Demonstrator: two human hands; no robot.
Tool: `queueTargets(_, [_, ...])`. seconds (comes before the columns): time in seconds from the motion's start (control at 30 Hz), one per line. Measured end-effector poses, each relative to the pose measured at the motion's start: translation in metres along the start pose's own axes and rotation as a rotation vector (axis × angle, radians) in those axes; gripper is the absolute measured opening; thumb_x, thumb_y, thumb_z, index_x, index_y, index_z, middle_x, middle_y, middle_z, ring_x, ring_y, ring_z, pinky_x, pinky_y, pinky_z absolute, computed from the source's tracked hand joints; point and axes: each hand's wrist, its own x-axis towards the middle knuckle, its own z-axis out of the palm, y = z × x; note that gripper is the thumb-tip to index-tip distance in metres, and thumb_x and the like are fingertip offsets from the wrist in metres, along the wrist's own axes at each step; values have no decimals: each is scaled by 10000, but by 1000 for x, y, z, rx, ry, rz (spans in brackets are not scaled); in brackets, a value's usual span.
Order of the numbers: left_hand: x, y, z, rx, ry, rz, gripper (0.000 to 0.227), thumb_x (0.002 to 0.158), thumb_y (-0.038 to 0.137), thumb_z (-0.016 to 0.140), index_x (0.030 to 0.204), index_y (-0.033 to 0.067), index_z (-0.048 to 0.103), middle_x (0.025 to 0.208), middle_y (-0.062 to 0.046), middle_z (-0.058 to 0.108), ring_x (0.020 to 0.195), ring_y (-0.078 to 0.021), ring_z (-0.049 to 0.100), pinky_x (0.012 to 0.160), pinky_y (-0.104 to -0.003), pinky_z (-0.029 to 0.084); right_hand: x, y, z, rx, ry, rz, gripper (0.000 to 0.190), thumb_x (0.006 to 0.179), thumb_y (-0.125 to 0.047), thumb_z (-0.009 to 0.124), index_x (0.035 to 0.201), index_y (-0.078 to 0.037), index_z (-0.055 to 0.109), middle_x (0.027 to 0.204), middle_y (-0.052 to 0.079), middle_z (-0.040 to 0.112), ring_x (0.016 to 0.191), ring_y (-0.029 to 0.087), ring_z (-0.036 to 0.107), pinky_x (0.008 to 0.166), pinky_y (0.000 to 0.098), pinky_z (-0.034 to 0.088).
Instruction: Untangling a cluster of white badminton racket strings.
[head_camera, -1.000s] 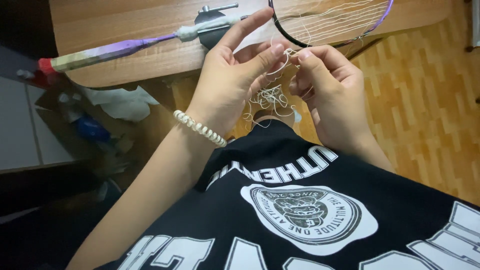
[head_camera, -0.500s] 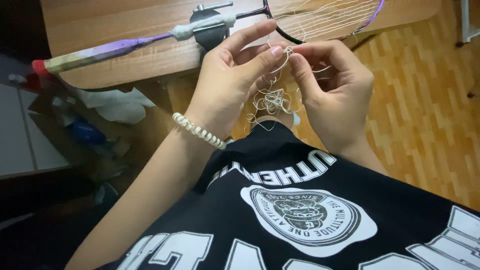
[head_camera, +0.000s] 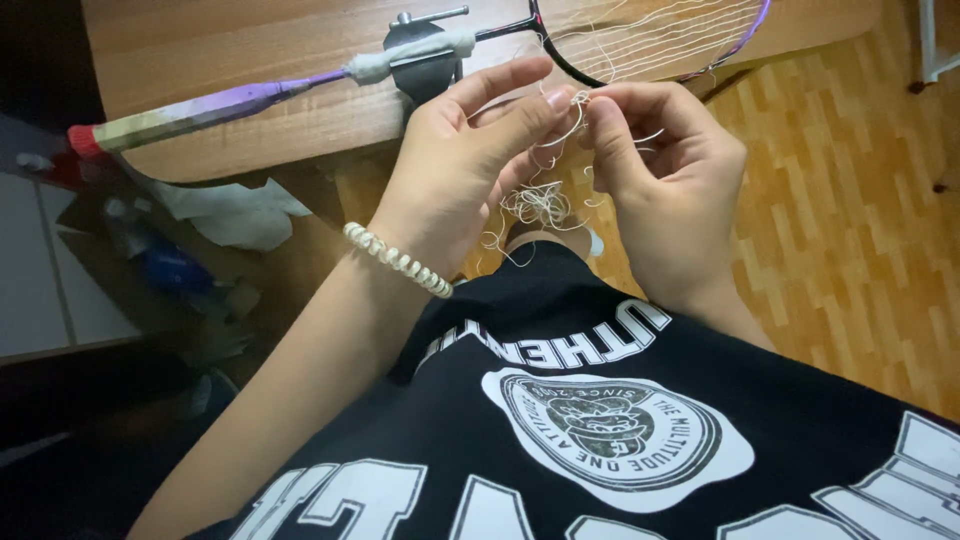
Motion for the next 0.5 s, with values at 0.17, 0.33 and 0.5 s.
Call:
queueTargets(0.17, [1, -2, -2, -14, 8, -9, 570, 914, 140, 789, 1397, -35, 543, 1064, -107, 747, 969, -147, 710, 897, -288, 600, 3, 7, -2, 216, -38, 88, 118, 1101, -110, 666, 1157, -7, 683, 988, 21, 712, 774, 51, 593, 691, 191, 471])
queueTargets(0.33, [-1, -3, -4, 63, 9, 41, 389, 961, 132, 749, 1300, -27, 645, 1087, -99, 757, 974, -139, 728, 926, -276, 618, 5, 5, -1, 197, -56, 104, 130, 1104, -122, 657, 1152, -4, 681, 982, 16, 712, 776, 47, 595, 702, 186, 475])
queueTargets(0.5, [-5, 0, 2, 139, -2, 72, 306, 981, 141, 732, 1236, -27, 712, 1094, -104, 768, 999, -138, 742, 937, -273, 626, 3, 2, -1, 137, -53, 83, 136, 1108, -137, 663, 1148, -9, 688, 982, 11, 717, 791, 43, 612, 716, 184, 496])
